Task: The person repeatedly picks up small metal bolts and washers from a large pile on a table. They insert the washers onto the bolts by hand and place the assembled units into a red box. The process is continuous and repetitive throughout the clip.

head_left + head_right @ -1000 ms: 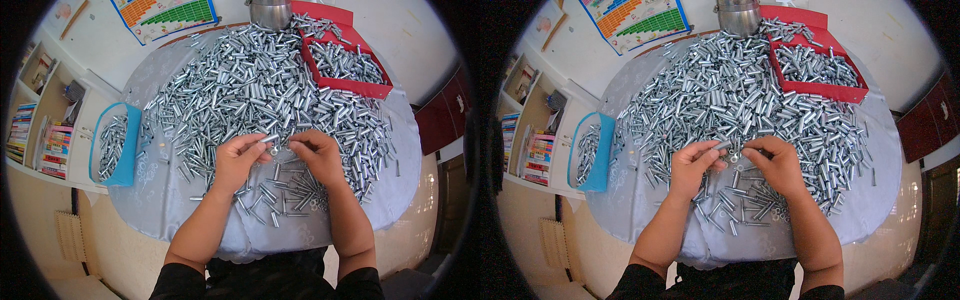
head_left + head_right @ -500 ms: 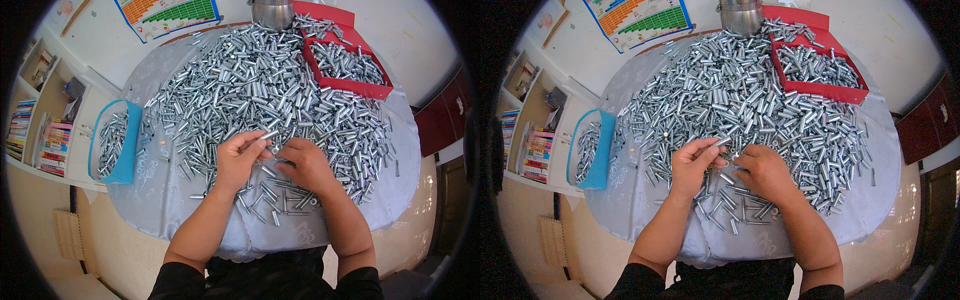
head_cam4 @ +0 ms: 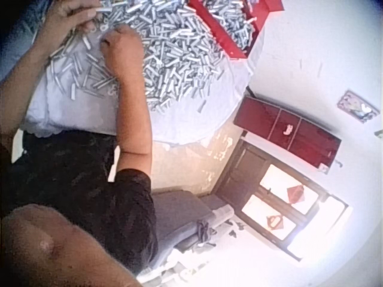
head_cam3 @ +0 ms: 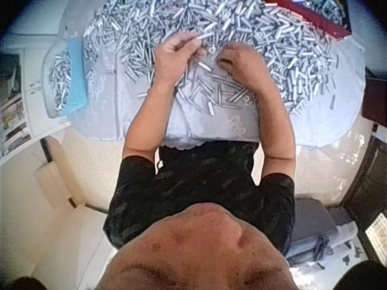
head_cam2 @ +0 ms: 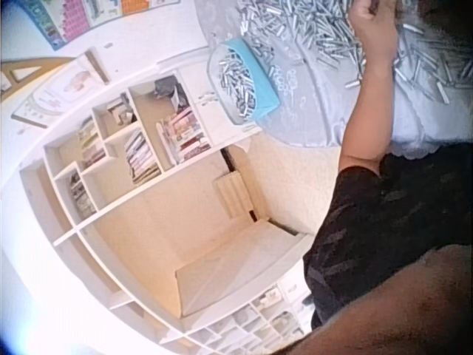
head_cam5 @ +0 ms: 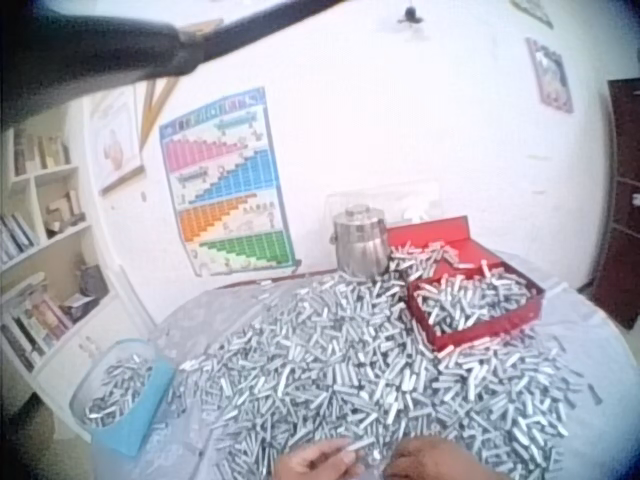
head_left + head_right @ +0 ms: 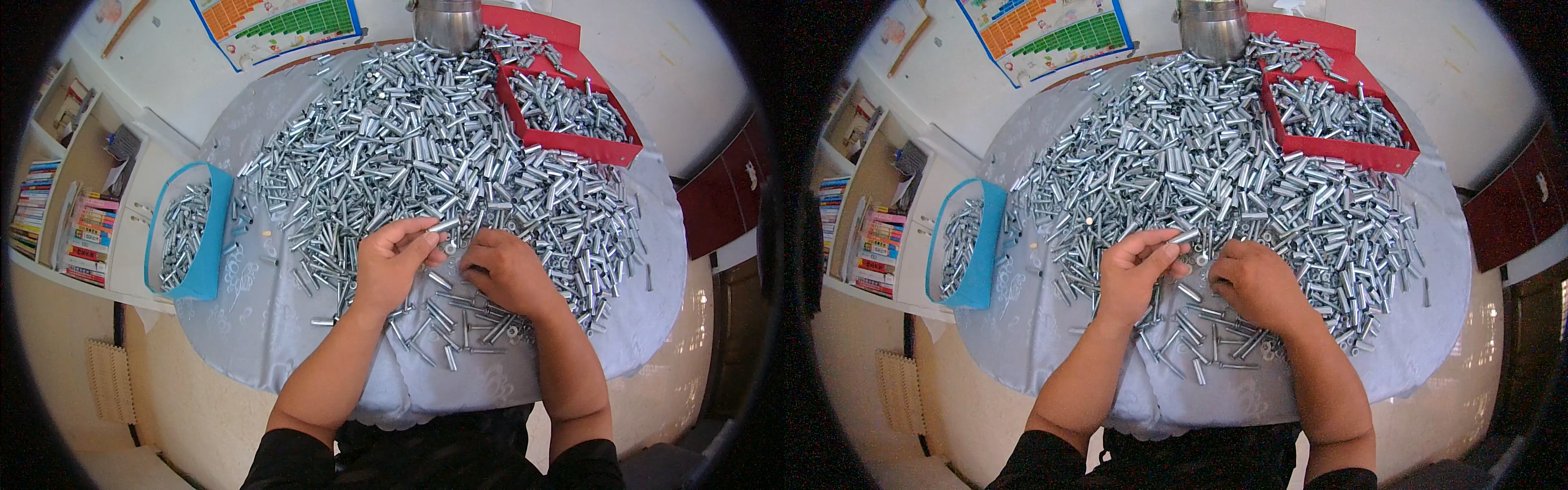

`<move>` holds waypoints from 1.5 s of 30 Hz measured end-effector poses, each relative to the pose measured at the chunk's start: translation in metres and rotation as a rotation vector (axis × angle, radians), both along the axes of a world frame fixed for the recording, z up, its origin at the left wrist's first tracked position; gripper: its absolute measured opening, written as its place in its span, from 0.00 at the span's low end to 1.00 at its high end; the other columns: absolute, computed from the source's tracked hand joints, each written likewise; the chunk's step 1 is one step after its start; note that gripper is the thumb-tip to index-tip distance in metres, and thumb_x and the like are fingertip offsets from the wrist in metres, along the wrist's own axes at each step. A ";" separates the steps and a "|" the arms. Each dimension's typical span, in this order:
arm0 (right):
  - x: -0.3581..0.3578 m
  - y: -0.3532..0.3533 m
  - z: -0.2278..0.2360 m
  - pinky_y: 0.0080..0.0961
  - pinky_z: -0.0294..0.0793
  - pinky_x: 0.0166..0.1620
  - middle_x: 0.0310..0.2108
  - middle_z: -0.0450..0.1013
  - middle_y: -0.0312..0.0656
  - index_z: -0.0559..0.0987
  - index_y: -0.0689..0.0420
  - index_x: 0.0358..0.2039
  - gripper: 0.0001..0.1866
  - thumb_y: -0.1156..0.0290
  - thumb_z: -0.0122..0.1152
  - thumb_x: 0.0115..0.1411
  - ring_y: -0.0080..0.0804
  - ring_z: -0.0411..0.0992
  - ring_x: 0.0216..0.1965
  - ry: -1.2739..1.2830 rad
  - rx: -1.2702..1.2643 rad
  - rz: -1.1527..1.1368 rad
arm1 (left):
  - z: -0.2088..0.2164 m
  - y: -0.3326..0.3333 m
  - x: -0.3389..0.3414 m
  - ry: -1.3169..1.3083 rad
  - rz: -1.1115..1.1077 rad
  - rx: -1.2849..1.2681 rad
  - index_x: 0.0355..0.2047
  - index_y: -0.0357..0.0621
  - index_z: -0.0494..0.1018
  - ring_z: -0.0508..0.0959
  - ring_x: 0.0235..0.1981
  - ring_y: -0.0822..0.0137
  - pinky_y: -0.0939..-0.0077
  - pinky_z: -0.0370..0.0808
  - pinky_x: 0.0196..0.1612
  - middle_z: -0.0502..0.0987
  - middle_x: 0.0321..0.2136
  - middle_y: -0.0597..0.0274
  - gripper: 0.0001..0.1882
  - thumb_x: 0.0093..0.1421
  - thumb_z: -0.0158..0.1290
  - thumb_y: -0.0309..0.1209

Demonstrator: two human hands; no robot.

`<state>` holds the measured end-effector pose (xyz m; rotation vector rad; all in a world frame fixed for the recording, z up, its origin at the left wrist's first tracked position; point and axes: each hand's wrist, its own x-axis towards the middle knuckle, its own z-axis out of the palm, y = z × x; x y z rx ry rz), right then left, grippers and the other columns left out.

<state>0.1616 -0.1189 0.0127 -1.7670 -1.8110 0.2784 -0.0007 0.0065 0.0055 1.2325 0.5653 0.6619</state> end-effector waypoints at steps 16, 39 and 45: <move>-0.003 0.005 0.000 0.19 0.74 0.38 0.31 0.77 0.38 0.79 0.64 0.34 0.06 0.80 0.63 0.55 0.21 0.74 0.32 1.084 0.163 -0.365 | -0.001 -0.004 0.001 0.012 -0.061 0.049 0.44 0.33 0.76 0.81 0.30 0.69 0.79 0.80 0.34 0.81 0.34 0.53 0.11 0.60 0.53 0.20; 0.002 0.004 -0.001 0.17 0.72 0.33 0.29 0.77 0.37 0.79 0.64 0.36 0.07 0.78 0.64 0.57 0.20 0.73 0.29 1.132 0.087 -0.262 | 0.003 -0.002 -0.001 0.012 -0.120 -0.011 0.44 0.32 0.76 0.81 0.28 0.68 0.77 0.81 0.32 0.81 0.33 0.52 0.11 0.60 0.54 0.21; -0.002 0.004 0.000 0.17 0.71 0.32 0.30 0.77 0.36 0.80 0.63 0.37 0.08 0.76 0.64 0.56 0.20 0.72 0.28 1.135 0.120 -0.269 | 0.000 0.005 -0.002 -0.074 -0.002 -0.088 0.44 0.33 0.75 0.80 0.27 0.68 0.77 0.80 0.31 0.81 0.33 0.52 0.12 0.60 0.53 0.22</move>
